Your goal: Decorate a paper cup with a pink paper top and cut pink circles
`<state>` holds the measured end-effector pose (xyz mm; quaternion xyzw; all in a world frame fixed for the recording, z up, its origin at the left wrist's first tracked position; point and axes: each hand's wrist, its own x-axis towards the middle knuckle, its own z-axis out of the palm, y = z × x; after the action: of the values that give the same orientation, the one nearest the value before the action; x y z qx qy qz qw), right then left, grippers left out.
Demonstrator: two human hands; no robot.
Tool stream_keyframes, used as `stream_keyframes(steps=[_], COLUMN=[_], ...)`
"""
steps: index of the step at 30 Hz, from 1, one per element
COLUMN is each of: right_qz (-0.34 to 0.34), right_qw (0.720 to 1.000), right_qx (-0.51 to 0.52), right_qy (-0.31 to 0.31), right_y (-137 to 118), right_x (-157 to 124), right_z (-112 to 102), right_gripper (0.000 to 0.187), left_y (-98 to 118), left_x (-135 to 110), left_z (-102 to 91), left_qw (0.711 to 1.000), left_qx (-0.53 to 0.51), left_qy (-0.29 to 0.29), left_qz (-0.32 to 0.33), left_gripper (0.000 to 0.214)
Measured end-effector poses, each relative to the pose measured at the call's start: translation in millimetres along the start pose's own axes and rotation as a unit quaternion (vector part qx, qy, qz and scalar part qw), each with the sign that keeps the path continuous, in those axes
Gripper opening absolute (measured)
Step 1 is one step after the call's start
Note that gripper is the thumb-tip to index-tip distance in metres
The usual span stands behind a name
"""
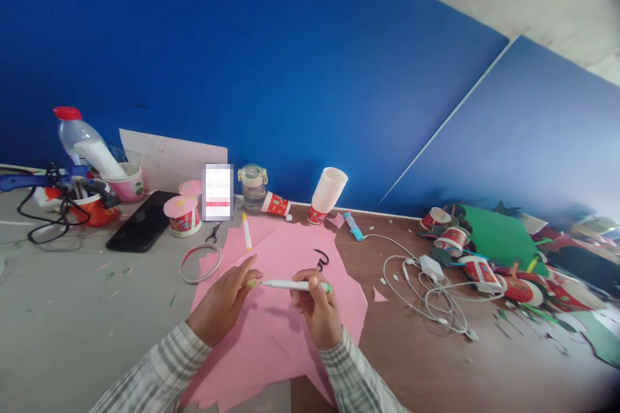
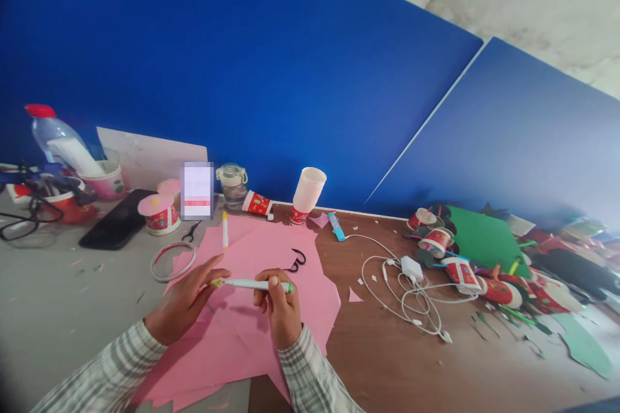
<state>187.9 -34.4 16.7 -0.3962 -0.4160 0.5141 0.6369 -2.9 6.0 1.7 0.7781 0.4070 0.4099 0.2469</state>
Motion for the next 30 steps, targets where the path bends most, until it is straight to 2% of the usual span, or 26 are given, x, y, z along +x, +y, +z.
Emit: stream_keyframes(steps=[7,14,24,30], right_qz=[0.014,0.031,0.093,0.110], right_qw=[1.000,0.999,0.995,0.989], right_qx=[-0.018,-0.019,0.017,0.093], right_qy=[-0.010,-0.013,-0.035,-0.036], right_y=[4,4,10,9], right_x=[1,1,1,-7], right_z=[-2,-1,3,14], right_gripper=[0.034,0.033,0.035,0.035], left_y=[4,8,19,33], left_x=[0,1,-4,-8], left_z=[-1.0,-1.1,1.6,3.0], left_qw=[0.994,0.979,0.957,0.953], left_qx=[0.066,0.113,0.193,0.203], left_qy=[0.001,-0.030,-0.036,-0.026], left_qz=[0.092,0.165,0.213,0.224], left_gripper=[0.049,0.057,0.063,0.068])
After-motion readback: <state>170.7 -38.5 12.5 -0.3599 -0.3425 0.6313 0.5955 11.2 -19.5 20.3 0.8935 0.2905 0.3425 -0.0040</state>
